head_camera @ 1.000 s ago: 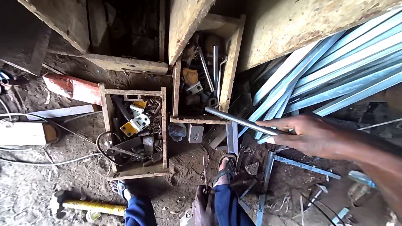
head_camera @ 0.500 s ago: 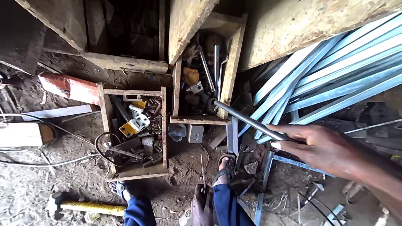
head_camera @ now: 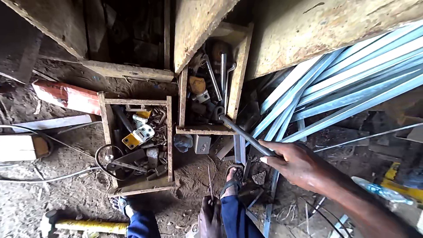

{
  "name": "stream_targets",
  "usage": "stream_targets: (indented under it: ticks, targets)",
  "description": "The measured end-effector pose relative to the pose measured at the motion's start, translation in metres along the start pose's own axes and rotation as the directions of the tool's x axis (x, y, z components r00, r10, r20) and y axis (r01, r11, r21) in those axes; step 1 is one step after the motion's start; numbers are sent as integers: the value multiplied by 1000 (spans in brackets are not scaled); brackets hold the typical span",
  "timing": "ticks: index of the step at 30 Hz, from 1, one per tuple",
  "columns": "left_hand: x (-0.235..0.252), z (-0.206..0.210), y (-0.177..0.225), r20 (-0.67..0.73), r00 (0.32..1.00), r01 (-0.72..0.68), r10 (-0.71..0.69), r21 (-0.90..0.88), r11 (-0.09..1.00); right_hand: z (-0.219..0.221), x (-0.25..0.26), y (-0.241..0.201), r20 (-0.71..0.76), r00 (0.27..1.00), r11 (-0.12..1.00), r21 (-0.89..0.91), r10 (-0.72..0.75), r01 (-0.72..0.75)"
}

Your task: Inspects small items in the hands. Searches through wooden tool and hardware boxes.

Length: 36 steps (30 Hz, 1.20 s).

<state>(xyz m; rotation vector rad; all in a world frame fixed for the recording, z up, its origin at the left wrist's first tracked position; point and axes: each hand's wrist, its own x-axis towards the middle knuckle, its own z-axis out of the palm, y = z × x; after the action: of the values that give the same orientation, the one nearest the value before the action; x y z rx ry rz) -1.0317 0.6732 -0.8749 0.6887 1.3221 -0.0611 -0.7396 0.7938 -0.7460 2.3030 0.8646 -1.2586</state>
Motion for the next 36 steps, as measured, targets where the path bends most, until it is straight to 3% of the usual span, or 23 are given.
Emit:
stream_targets:
  ticks: [3, 6, 9, 11, 17, 22, 25, 28, 32, 36]
  targets:
    - [3, -1, 4, -2, 1000, -22, 22, -6, 1000, 12, -5, 1, -56, 998, 998, 65, 23, -20]
    - [0, -3, 0, -23, 1000, -11, 11, -10, 1000, 32, 7, -4, -14, 1000, 976, 219, 19, -15]
    - [0, -1, -2, -4, 1000, -20, 20, -7, 1000, 51, -2, -13, 99, 975, 867, 481, -199, 128]
    - [4, 1, 0, 1, 1000, -23, 23, -3, 1000, 61, -16, -29, 91, 951, 838, 504, -294, 211]
    - [-2, 0, -3, -10, 1000, -18, 18, -29, 999, 94, -50, -10, -73, 994, 747, 656, -84, 111]
    - [-2, -3, -6, -28, 1000, -11, 11, 6, 1000, 98, 3, -7, -108, 992, 703, 710, 62, 33]
    - [-1, 0, -4, -10, 1000, -8, 8, 5, 1000, 88, 12, -22, 16, 994, 550, 834, -107, 46]
    - [-6, -2, -4, -19, 1000, -3, 4, 13, 1000, 91, -30, -31, 109, 959, 510, 859, -262, 41]
    - [-4, -4, 3, -27, 999, 18, -17, 40, 999, 108, -55, -24, -72, 991, 409, 905, -117, 114]
    - [-6, -6, 4, -40, 998, 47, -45, 48, 998, 101, -25, -21, -235, 972, 459, 862, -13, 214]
